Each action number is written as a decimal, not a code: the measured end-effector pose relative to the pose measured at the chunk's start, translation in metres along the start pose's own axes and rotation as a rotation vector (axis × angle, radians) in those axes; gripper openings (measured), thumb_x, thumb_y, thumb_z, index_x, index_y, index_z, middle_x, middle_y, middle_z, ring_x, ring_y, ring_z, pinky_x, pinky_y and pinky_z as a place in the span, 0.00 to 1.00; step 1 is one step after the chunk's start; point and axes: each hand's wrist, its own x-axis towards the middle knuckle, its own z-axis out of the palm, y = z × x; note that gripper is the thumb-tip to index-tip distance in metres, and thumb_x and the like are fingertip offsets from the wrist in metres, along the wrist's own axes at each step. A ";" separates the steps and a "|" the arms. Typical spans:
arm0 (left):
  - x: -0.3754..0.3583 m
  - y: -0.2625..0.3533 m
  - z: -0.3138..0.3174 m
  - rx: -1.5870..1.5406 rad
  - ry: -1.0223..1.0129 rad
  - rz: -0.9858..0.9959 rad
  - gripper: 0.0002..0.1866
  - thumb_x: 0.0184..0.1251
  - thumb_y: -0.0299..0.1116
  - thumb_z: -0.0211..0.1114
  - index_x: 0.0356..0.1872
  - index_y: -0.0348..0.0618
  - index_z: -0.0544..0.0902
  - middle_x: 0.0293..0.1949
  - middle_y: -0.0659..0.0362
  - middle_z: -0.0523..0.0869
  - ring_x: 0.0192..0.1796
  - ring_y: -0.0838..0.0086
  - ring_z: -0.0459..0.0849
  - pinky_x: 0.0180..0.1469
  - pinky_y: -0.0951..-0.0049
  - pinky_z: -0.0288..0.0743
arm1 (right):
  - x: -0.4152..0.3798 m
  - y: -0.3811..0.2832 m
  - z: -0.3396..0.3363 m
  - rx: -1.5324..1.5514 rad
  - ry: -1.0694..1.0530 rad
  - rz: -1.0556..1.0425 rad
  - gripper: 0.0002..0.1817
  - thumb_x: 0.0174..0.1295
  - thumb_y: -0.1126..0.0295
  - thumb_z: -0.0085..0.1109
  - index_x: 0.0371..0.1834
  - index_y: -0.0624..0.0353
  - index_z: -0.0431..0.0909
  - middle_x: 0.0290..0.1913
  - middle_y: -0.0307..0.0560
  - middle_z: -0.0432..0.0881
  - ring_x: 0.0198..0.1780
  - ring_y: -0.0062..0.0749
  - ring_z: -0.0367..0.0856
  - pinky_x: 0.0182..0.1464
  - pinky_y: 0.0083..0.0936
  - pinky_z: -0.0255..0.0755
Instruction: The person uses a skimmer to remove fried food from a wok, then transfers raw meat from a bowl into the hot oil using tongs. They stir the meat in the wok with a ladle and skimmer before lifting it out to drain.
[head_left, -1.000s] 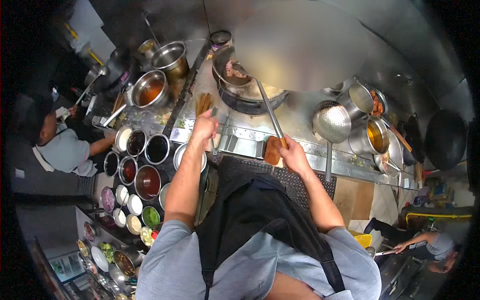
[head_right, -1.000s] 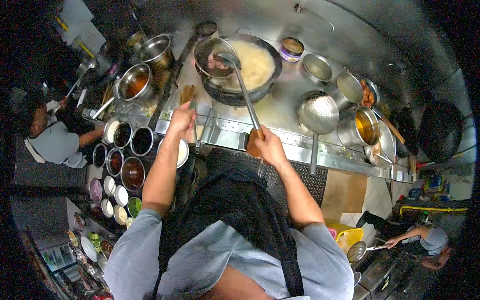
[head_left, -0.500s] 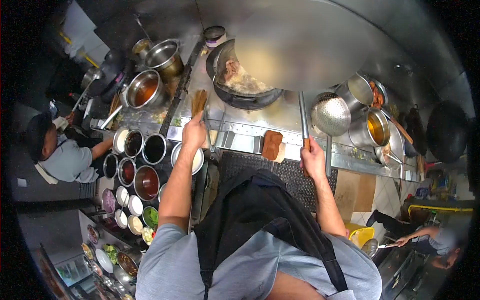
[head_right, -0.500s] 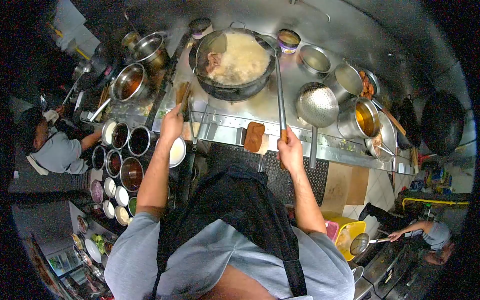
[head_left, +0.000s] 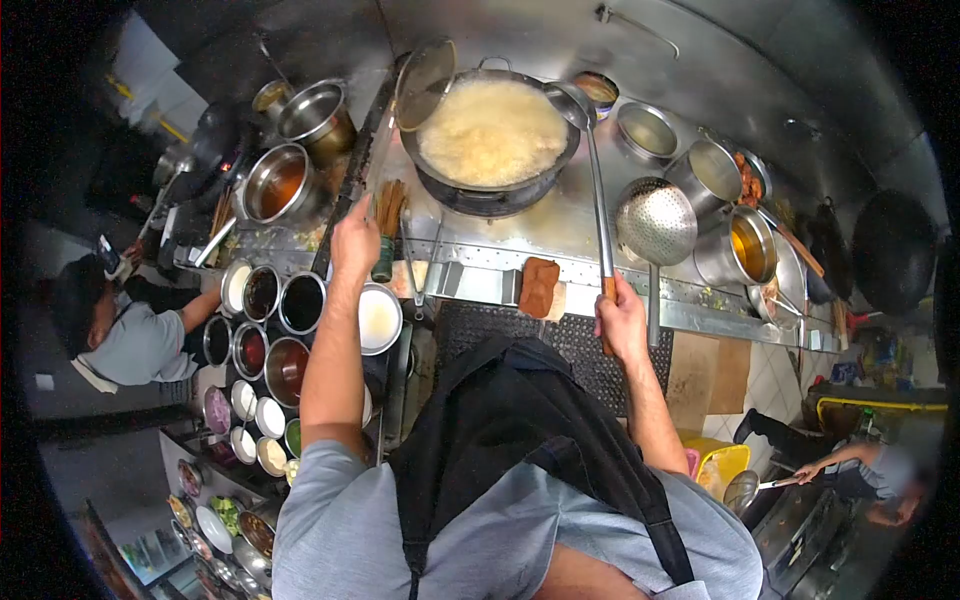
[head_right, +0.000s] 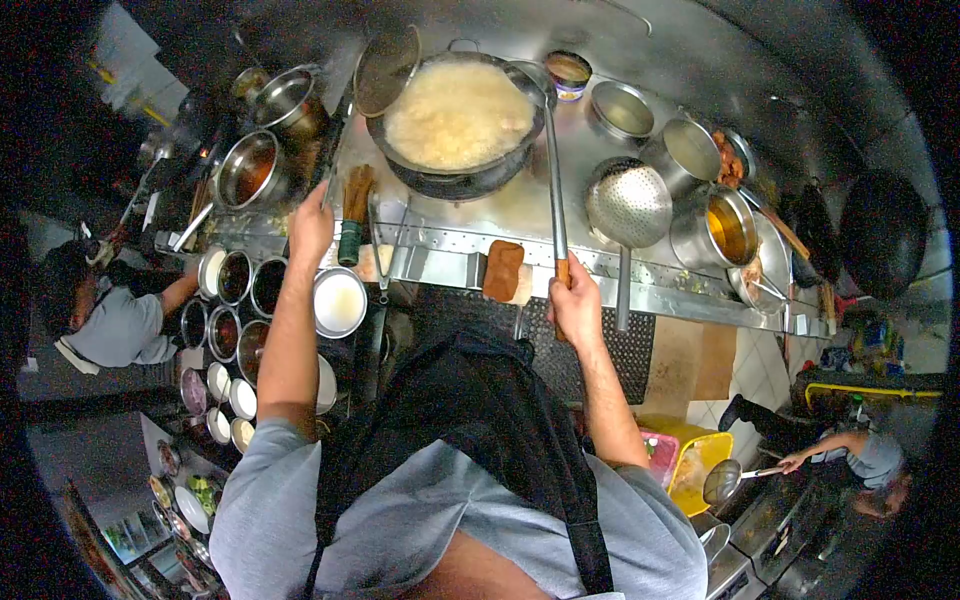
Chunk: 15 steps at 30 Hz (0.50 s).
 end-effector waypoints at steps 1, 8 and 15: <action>0.010 -0.001 0.003 -0.004 -0.003 0.000 0.22 0.61 0.29 0.57 0.58 0.49 0.79 0.40 0.38 0.83 0.45 0.45 0.82 0.48 0.51 0.76 | 0.000 -0.003 0.000 0.002 -0.007 -0.001 0.28 0.64 0.79 0.47 0.69 0.61 0.64 0.21 0.36 0.71 0.15 0.20 0.69 0.18 0.20 0.67; 0.071 -0.032 0.033 0.103 -0.011 0.031 0.23 0.59 0.30 0.56 0.58 0.51 0.79 0.39 0.38 0.84 0.45 0.44 0.82 0.49 0.51 0.76 | -0.003 -0.011 -0.001 0.006 0.012 -0.009 0.27 0.63 0.79 0.46 0.69 0.61 0.64 0.21 0.36 0.71 0.15 0.20 0.69 0.18 0.20 0.67; 0.086 -0.034 0.086 -0.205 -0.373 -0.256 0.23 0.58 0.26 0.56 0.56 0.48 0.80 0.31 0.44 0.86 0.24 0.56 0.85 0.27 0.57 0.79 | -0.012 -0.009 -0.007 0.002 0.052 0.009 0.28 0.64 0.79 0.47 0.70 0.63 0.62 0.22 0.37 0.73 0.16 0.20 0.71 0.19 0.20 0.68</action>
